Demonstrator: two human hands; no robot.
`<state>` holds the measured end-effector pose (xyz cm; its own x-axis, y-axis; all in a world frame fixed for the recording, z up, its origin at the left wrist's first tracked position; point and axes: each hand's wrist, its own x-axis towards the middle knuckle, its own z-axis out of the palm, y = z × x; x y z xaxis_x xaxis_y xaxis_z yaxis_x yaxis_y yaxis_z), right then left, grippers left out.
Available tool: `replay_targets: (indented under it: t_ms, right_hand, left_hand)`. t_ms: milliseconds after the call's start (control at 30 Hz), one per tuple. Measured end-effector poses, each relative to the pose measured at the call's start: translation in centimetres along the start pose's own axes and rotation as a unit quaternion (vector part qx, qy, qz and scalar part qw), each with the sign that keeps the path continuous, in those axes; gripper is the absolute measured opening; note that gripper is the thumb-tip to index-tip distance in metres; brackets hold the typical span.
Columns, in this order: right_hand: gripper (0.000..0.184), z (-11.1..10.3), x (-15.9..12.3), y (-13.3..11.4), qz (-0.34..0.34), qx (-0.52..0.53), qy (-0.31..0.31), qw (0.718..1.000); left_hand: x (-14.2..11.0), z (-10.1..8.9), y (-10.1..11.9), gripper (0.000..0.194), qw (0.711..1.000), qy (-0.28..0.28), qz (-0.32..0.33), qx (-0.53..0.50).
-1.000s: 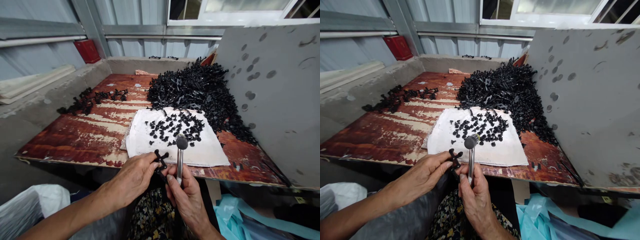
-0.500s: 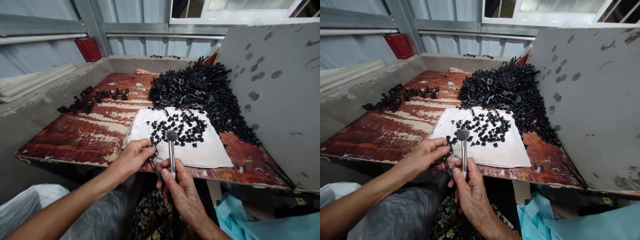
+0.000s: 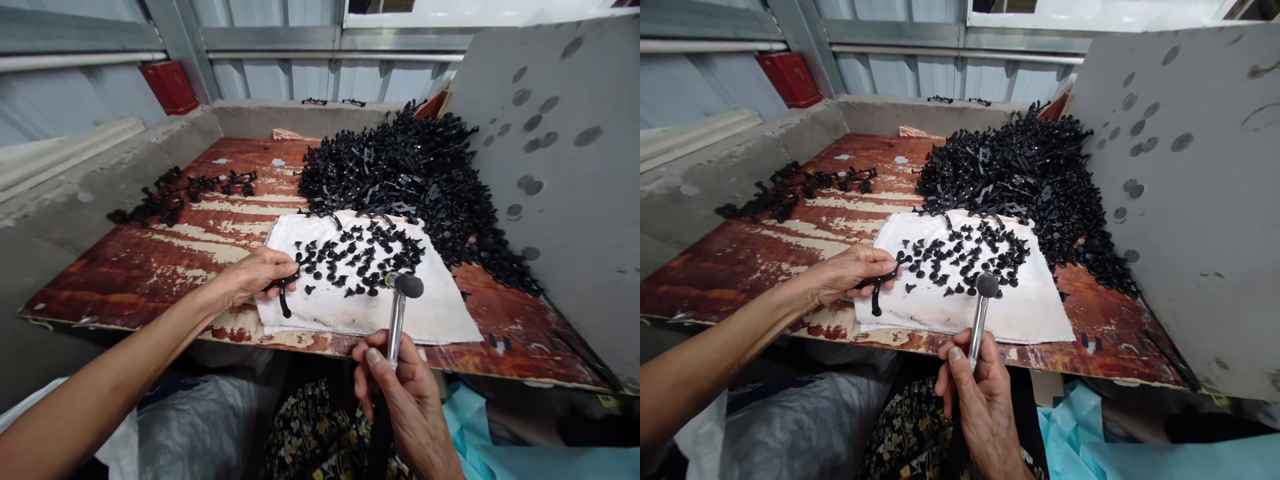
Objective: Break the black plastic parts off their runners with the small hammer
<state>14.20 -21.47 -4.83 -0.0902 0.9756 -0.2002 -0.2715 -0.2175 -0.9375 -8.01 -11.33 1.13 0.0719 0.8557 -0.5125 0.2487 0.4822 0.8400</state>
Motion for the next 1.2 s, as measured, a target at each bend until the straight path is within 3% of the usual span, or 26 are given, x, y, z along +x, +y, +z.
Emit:
replay_targets:
  t_ms: [833, 1200]
  right_hand:
    - [0.035, -0.23, 0.03, -0.25, 0.028, 0.006, 0.013, 1.000]
    - [0.035, -0.25, 0.02, -0.14, 0.030, 0.012, 0.009, 0.999]
  left_hand:
    - [0.64, 0.04, 0.21, 0.023, 1.000, -0.008, -0.018, 0.016]
    - [0.30, 0.53, 0.44, 0.020, 0.999, 0.014, -0.028, 0.027]
